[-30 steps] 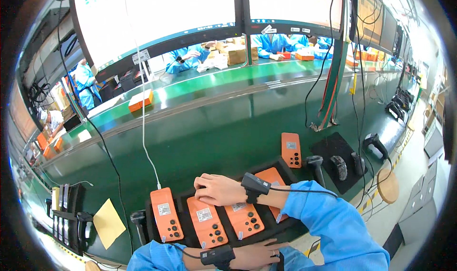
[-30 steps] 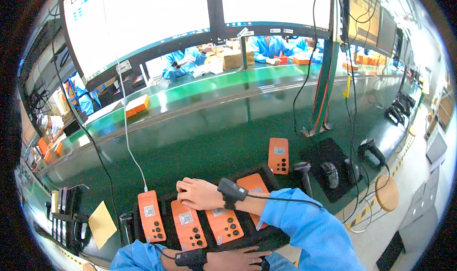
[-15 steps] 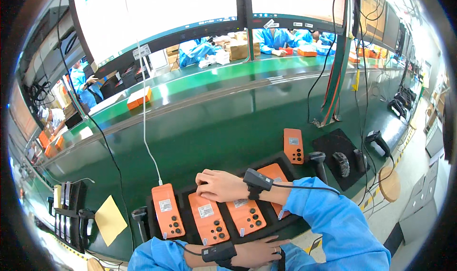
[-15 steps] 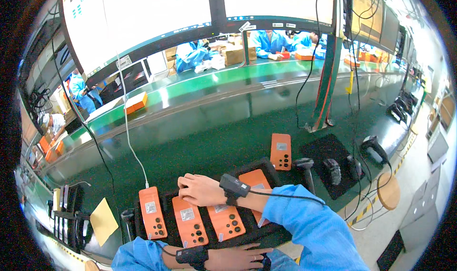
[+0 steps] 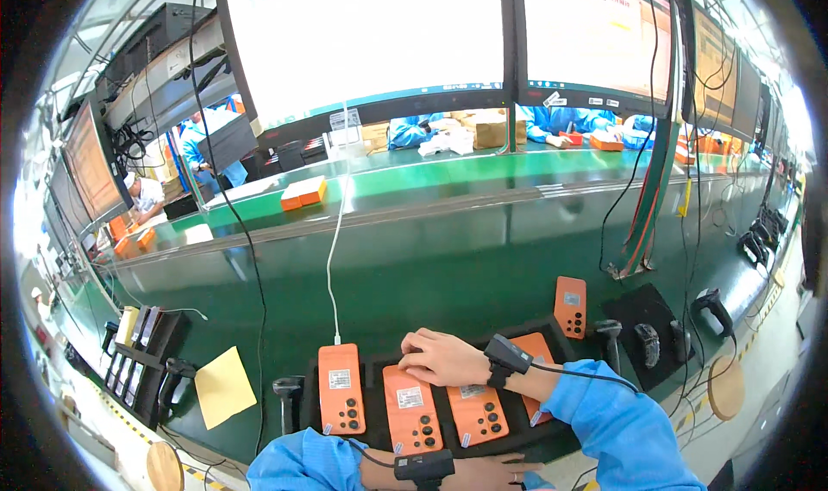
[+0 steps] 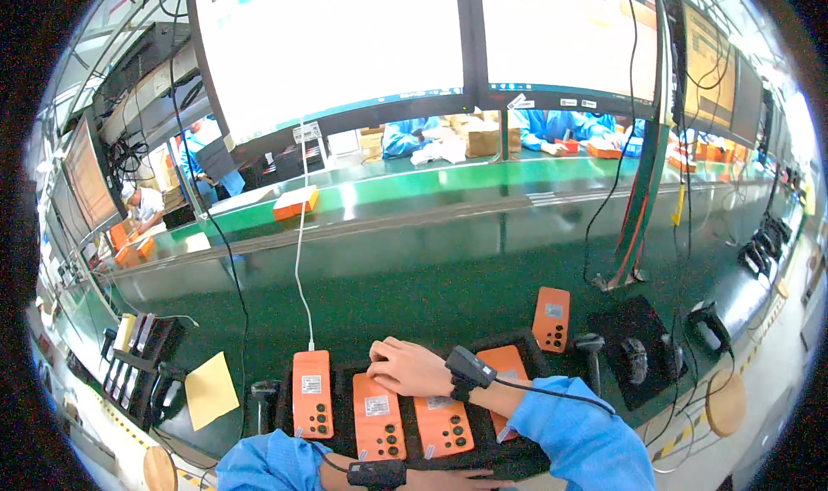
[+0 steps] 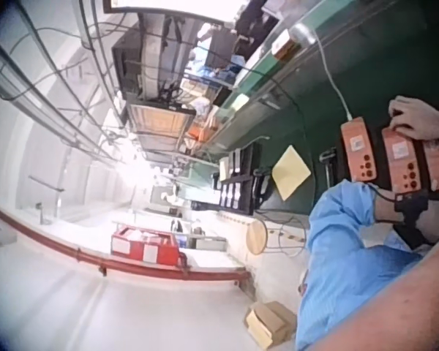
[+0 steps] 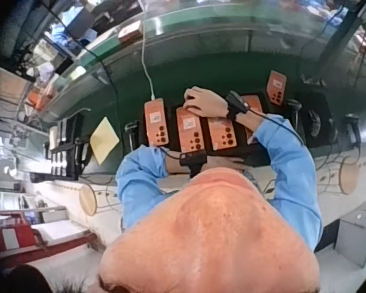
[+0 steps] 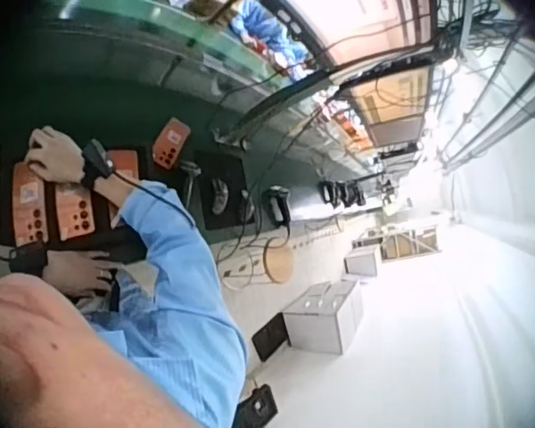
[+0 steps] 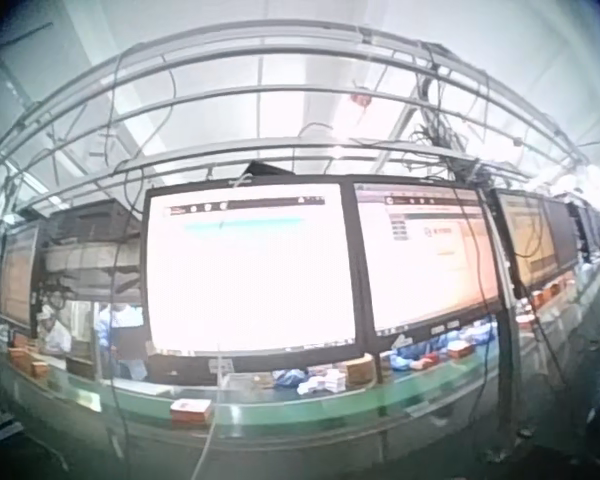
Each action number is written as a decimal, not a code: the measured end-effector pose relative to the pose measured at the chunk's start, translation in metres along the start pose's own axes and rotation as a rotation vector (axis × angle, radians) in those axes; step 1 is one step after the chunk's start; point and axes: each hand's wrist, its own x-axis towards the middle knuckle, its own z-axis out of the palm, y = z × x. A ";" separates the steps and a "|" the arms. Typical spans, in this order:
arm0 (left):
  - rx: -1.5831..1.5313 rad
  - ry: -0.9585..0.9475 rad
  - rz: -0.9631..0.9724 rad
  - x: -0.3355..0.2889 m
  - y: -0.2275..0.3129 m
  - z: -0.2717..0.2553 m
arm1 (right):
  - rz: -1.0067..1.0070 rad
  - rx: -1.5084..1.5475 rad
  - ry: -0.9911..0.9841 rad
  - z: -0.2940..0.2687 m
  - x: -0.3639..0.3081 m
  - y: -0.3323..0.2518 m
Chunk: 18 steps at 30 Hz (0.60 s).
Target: Scanning barcodes on several orange handheld electronic devices and organizing them on a factory workbench.
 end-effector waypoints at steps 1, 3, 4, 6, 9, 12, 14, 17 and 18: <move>0.004 -0.003 0.002 0.000 0.001 -0.001 | -0.004 -0.005 -0.002 -0.001 0.000 0.000; 0.016 -0.008 0.013 0.001 0.000 -0.001 | 0.004 -0.011 -0.001 0.001 -0.001 0.004; 0.025 -0.013 0.017 0.001 -0.001 -0.001 | 0.006 -0.017 -0.002 0.001 -0.002 0.005; 0.037 -0.016 0.032 0.002 0.001 -0.004 | 0.006 -0.015 0.001 -0.002 -0.002 0.005; 0.056 -0.021 0.043 0.002 0.002 -0.007 | 0.004 -0.005 0.003 -0.002 0.000 0.004; 0.064 -0.015 0.060 0.001 0.002 -0.006 | 0.005 -0.002 0.007 0.000 -0.001 0.004; 0.068 -0.007 0.068 0.000 0.002 -0.005 | -0.007 0.003 0.014 0.002 0.000 0.004; 0.089 -0.003 0.090 -0.001 0.001 -0.003 | 0.011 0.008 0.014 0.001 -0.001 0.003; 0.099 0.005 0.102 -0.002 0.000 -0.003 | 0.007 -0.005 0.002 0.000 0.000 0.004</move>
